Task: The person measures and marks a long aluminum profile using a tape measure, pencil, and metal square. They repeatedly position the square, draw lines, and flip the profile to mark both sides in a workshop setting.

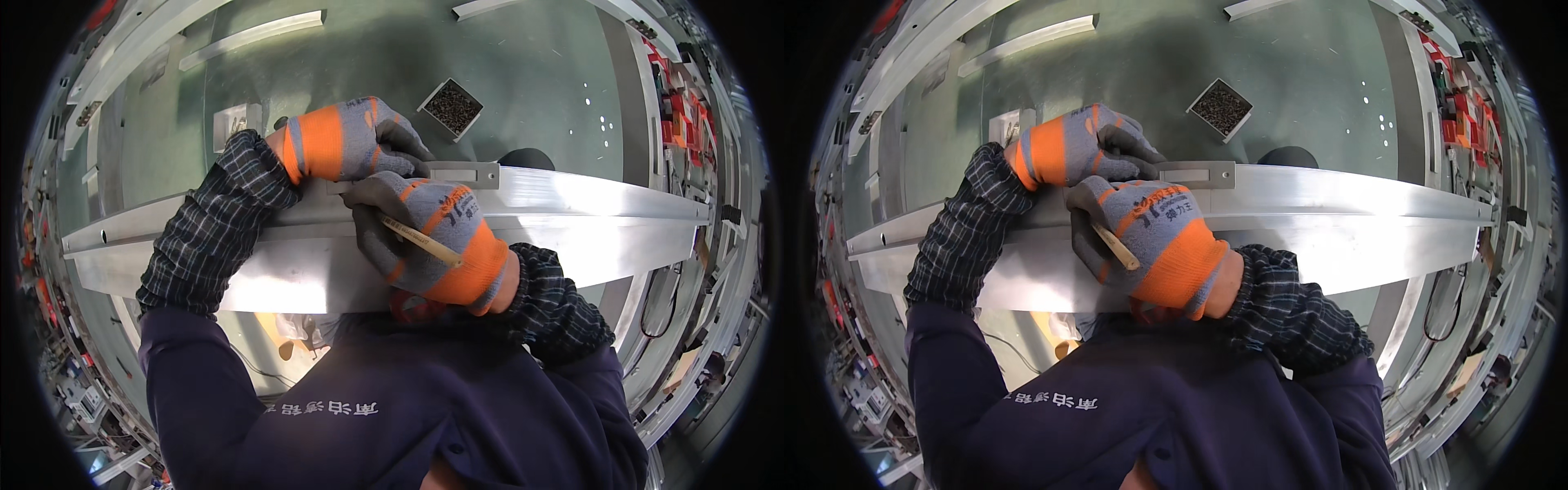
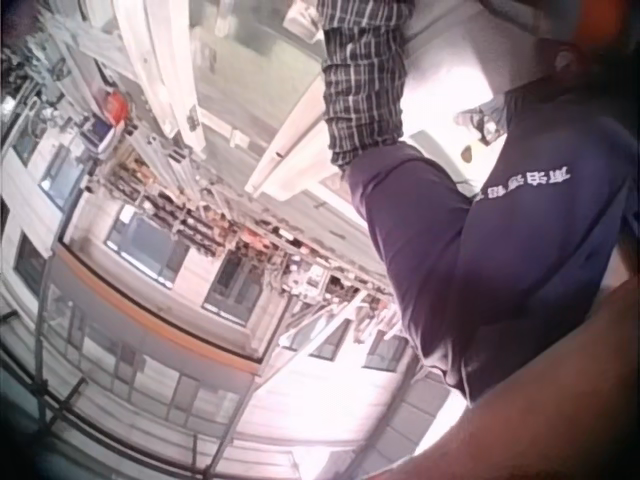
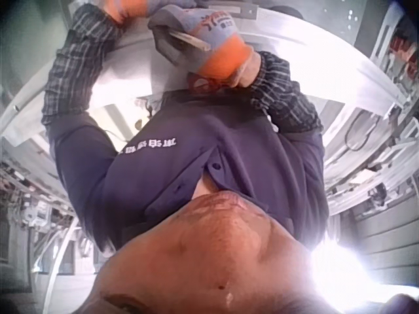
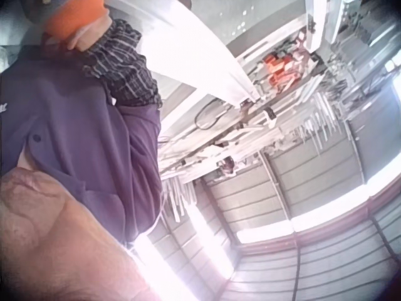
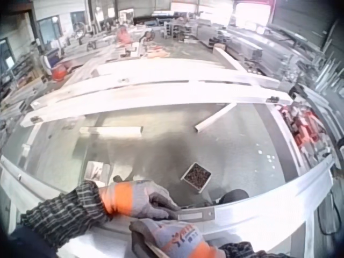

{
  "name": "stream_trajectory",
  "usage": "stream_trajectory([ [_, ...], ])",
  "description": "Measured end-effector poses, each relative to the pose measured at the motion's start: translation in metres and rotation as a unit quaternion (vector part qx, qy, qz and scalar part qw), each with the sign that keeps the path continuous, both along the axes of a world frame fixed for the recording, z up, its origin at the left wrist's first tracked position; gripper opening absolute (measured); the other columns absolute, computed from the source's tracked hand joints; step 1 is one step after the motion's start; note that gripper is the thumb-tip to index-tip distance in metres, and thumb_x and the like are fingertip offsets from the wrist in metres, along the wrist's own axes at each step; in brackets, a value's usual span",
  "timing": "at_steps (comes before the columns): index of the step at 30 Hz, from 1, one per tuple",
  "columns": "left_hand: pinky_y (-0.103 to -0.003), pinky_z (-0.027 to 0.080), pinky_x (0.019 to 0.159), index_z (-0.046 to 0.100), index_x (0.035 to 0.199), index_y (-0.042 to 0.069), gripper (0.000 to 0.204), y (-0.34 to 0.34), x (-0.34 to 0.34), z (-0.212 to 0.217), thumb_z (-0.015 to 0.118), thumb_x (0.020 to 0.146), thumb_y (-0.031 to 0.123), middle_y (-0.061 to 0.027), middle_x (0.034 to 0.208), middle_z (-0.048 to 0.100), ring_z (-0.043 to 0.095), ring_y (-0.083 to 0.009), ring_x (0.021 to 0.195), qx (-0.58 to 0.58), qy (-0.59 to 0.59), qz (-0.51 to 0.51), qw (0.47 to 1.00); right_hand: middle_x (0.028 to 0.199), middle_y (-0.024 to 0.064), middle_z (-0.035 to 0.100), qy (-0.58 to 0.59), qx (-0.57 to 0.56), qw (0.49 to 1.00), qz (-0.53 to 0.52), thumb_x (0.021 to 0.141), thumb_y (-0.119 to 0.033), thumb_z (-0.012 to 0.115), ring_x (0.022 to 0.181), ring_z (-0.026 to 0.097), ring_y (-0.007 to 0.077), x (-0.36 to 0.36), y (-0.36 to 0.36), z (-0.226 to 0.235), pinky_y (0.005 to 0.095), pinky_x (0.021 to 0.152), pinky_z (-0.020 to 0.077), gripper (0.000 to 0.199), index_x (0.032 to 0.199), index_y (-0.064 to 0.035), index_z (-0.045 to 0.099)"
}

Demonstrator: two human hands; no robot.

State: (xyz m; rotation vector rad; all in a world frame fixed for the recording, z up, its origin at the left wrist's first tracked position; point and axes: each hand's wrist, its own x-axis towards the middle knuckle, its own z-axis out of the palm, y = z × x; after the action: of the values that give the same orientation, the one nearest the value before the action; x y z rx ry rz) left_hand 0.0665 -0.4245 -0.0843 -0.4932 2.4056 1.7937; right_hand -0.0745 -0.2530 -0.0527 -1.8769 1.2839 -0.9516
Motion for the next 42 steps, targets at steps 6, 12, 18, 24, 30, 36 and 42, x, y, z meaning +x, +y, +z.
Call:
stream_trajectory([
  [6, -0.039, 0.062, 0.098, 0.083, 0.129, 0.004, 0.034, -0.002, 0.003, -0.01, 0.082, 0.099, 0.019, -0.0146, 0.116, 0.082, 0.078, -0.0275, 0.108, -0.02, 0.045, -0.014, 0.999, 0.1, 0.0133, 0.075, -0.008, 0.082, 0.996, -0.016, 0.09, -0.013, 0.081, 0.09, 0.076, 0.0367, -0.011, 0.008, 0.007, 0.0457, 0.076, 0.0596, 0.038, 0.124, -0.009, 0.066],
  [12, -0.039, 0.063, 0.094, 0.083, 0.128, 0.003, 0.036, -0.002, 0.007, -0.012, 0.083, 0.099, 0.024, -0.0143, 0.113, 0.082, 0.078, -0.0271, 0.105, -0.034, 0.059, -0.005, 0.998, 0.098, 0.0109, 0.077, 0.002, 0.101, 0.995, -0.023, 0.101, 0.005, 0.068, 0.091, 0.079, 0.0213, -0.021, 0.01, 0.029, 0.0326, 0.079, 0.0617, 0.024, 0.123, -0.0024, 0.072],
  [18, -0.034, 0.062, 0.087, 0.084, 0.126, 0.007, 0.036, -0.002, 0.007, -0.019, 0.084, 0.1, 0.032, -0.0117, 0.109, 0.086, 0.078, -0.019, 0.093, -0.026, 0.052, 0.006, 0.998, 0.104, 0.0117, 0.077, 0.019, 0.104, 0.994, -0.029, 0.104, 0.005, 0.066, 0.093, 0.079, 0.0199, -0.033, 0.016, 0.03, 0.0327, 0.081, 0.0625, 0.023, 0.126, -0.0005, 0.071],
  [24, -0.036, 0.062, 0.088, 0.084, 0.127, 0.006, 0.035, 0.0, 0.004, -0.012, 0.083, 0.101, 0.03, -0.0122, 0.11, 0.085, 0.078, -0.0215, 0.096, -0.028, 0.034, 0.002, 0.999, 0.101, 0.0154, 0.074, 0.004, 0.071, 0.996, -0.054, 0.095, 0.002, 0.073, 0.086, 0.077, 0.0341, -0.046, 0.021, 0.022, 0.0393, 0.073, 0.0604, 0.027, 0.121, -0.0055, 0.069],
  [30, -0.04, 0.062, 0.095, 0.082, 0.128, 0.002, 0.033, 0.0, 0.004, -0.006, 0.08, 0.103, 0.023, -0.0163, 0.116, 0.082, 0.078, -0.0289, 0.106, -0.043, 0.031, -0.007, 0.999, 0.104, 0.0141, 0.075, 0.017, 0.094, 0.992, -0.079, 0.097, 0.001, 0.074, 0.087, 0.078, 0.032, -0.059, 0.029, 0.026, 0.0371, 0.075, 0.0615, 0.025, 0.121, -0.0046, 0.071],
  [36, -0.04, 0.062, 0.094, 0.083, 0.126, 0.002, 0.031, 0.001, 0.004, -0.007, 0.081, 0.103, 0.022, -0.0156, 0.114, 0.082, 0.078, -0.0294, 0.105, -0.044, 0.024, -0.003, 0.999, 0.102, 0.014, 0.076, 0.015, 0.126, 0.987, -0.103, 0.099, 0.0, 0.073, 0.088, 0.078, 0.0285, -0.07, 0.036, 0.033, 0.0355, 0.077, 0.0614, 0.022, 0.121, -0.004, 0.073],
  [42, -0.04, 0.062, 0.094, 0.083, 0.126, 0.001, 0.03, 0.0, 0.003, -0.008, 0.081, 0.103, 0.02, -0.0159, 0.113, 0.082, 0.078, -0.0299, 0.104, -0.05, 0.041, -0.012, 0.998, 0.101, 0.0124, 0.076, 0.0, 0.147, 0.98, -0.132, 0.1, 0.001, 0.071, 0.09, 0.078, 0.0235, -0.08, 0.042, 0.037, 0.0347, 0.077, 0.061, 0.021, 0.121, -0.0031, 0.073],
])
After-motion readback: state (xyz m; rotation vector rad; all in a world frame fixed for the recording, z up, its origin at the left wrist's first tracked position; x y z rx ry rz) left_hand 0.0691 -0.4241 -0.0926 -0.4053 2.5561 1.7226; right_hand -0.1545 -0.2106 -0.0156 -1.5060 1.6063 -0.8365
